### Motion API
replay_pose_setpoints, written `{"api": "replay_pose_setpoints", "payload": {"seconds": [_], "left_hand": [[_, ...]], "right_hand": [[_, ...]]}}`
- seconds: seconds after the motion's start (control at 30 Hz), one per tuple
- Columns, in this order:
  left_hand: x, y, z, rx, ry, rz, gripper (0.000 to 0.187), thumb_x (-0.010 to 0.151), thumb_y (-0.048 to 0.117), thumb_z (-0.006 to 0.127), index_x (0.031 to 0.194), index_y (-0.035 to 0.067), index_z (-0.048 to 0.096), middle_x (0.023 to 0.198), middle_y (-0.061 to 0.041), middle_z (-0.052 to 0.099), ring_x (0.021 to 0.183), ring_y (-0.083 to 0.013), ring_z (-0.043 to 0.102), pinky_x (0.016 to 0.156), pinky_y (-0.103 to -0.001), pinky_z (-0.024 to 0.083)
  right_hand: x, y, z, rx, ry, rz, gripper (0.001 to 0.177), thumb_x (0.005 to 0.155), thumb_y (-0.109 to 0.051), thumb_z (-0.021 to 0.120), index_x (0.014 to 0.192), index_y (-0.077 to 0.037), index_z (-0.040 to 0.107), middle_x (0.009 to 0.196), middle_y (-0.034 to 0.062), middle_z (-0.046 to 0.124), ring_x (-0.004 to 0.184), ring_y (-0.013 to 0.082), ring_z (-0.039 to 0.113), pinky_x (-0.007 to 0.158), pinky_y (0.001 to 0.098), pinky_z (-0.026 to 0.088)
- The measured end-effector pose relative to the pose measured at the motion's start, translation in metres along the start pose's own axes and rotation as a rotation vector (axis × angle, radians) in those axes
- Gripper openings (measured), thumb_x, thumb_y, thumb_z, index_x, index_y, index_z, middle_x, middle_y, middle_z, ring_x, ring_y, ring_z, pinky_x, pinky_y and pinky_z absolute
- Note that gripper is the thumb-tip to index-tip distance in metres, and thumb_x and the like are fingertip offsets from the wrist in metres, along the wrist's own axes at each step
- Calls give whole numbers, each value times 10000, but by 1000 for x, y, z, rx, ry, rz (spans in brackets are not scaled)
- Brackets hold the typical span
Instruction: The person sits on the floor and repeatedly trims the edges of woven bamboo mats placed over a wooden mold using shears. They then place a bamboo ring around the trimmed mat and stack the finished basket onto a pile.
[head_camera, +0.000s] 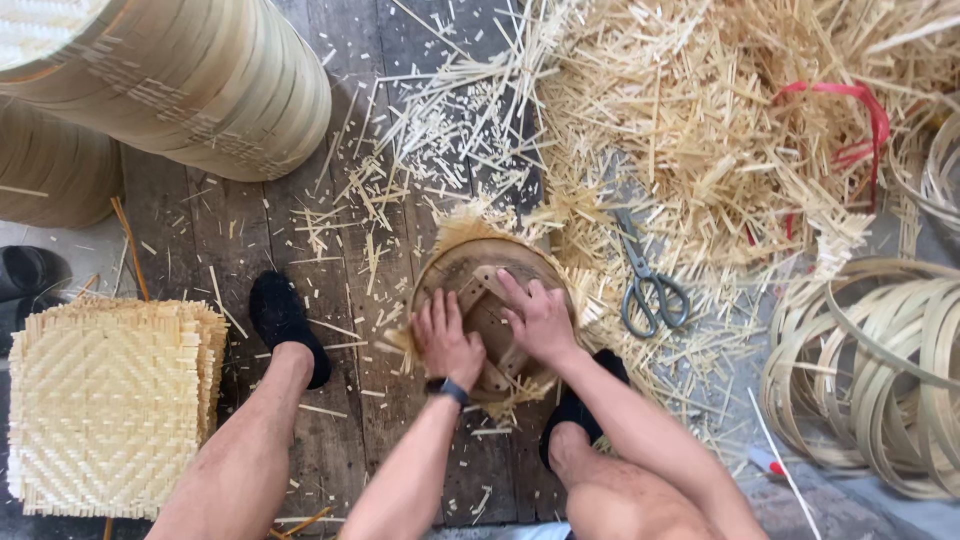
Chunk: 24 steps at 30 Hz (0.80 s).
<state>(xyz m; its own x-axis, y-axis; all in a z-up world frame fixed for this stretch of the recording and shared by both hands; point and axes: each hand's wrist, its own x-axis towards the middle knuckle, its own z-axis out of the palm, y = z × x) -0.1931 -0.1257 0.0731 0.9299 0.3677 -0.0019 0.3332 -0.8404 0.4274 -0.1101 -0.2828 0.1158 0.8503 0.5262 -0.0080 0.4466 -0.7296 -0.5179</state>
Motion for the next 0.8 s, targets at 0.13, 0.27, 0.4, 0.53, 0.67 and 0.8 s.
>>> {"api": "replay_pose_setpoints", "payload": {"seconds": [0.13, 0.27, 0.4, 0.53, 0.67, 0.8], "left_hand": [[8, -3, 20, 93, -72, -27, 644, 814, 199, 585, 1425, 0, 533, 1587, -189, 411, 1467, -411, 307, 1231, -618, 123], [4, 16, 28, 6, -63, -120, 756, 943, 436, 579, 1477, -69, 403, 1597, -282, 310, 1511, -428, 199, 1223, -600, 88], [21, 72, 50, -125, -115, -311, 1084, 867, 604, 664, 1518, -126, 198, 1617, -320, 147, 1525, -432, 66, 1222, -581, 41], [28, 94, 54, -214, -101, -325, 1158, 762, 459, 759, 1556, -101, 130, 1643, -287, 70, 1542, -432, 7, 1248, -569, 22], [13, 79, 52, -114, -234, 35, 1085, 736, 304, 763, 1609, 57, 168, 1695, -226, 97, 1579, -412, 34, 1259, -594, 77], [2, 68, 60, -142, -172, 117, 996, 811, 285, 751, 1635, 209, 196, 1705, -206, 93, 1578, -419, 44, 1236, -644, 115]], "right_hand": [[1, 27, 13, 179, 153, 18, 605, 854, -239, 775, 1424, -167, 584, 1055, 147, 613, 955, 318, 591, 867, 429, 479], [-34, 100, 1, 218, 438, 238, 288, 960, -216, 718, 1233, -130, 689, 1173, 118, 663, 1153, 298, 624, 1045, 427, 489], [-65, 198, -12, -113, 87, 813, 489, 820, -259, 823, 1221, -52, 634, 1199, 212, 596, 1142, 366, 574, 996, 471, 452], [-100, 245, 5, -92, -111, 826, 662, 731, -254, 882, 1263, -8, 575, 1202, 221, 623, 1140, 377, 612, 1010, 458, 474], [-100, 267, 19, -35, -303, 870, 747, 660, -178, 919, 1250, 39, 514, 1102, 231, 637, 1018, 356, 650, 944, 442, 522], [-103, 257, 1, 367, -348, 927, 569, 648, -178, 848, 1121, 22, 603, 910, 162, 720, 830, 280, 725, 790, 416, 601]]}}
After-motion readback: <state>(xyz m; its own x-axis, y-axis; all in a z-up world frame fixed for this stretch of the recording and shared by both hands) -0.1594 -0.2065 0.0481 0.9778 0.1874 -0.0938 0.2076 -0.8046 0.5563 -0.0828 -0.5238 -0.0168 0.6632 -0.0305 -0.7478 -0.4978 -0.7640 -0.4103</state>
